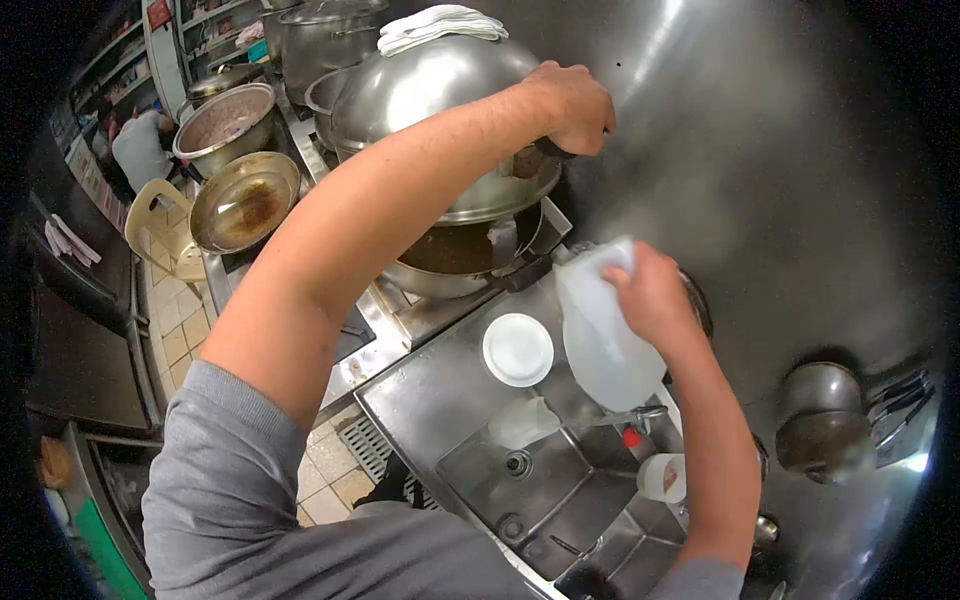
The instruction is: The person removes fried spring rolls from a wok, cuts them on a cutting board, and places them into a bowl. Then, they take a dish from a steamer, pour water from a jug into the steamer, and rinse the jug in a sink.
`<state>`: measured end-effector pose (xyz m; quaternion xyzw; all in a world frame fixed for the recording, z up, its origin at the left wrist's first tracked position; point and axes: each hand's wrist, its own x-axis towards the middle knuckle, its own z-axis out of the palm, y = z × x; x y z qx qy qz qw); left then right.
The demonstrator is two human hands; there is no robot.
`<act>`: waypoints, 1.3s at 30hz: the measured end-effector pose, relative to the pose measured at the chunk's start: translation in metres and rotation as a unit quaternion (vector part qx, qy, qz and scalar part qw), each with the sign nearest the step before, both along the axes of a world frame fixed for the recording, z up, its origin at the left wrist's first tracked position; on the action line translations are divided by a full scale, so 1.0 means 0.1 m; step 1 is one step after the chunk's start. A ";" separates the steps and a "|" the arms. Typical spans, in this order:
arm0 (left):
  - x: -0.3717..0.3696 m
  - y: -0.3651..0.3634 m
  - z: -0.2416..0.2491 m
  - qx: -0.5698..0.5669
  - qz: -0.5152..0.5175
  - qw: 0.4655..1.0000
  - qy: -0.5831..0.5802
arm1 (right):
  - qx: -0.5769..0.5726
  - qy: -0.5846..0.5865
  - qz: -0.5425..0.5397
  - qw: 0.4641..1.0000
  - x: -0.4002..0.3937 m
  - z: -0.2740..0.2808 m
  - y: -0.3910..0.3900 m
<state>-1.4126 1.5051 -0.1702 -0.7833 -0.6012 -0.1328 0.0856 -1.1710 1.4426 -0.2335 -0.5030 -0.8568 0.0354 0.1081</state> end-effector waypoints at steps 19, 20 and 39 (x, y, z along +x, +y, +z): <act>-0.16 0.04 0.23 -0.009 0.036 0.999 0.013 | 0.163 -0.344 0.063 0.923 -1.29 -0.02 0.41; -0.16 0.04 0.23 -0.008 0.036 0.999 0.013 | 0.164 -0.344 0.063 0.923 -1.31 -0.02 0.39; 0.23 -0.15 -0.23 0.030 0.033 0.998 0.034 | 0.196 -0.061 -0.041 0.978 -0.17 -0.48 -0.47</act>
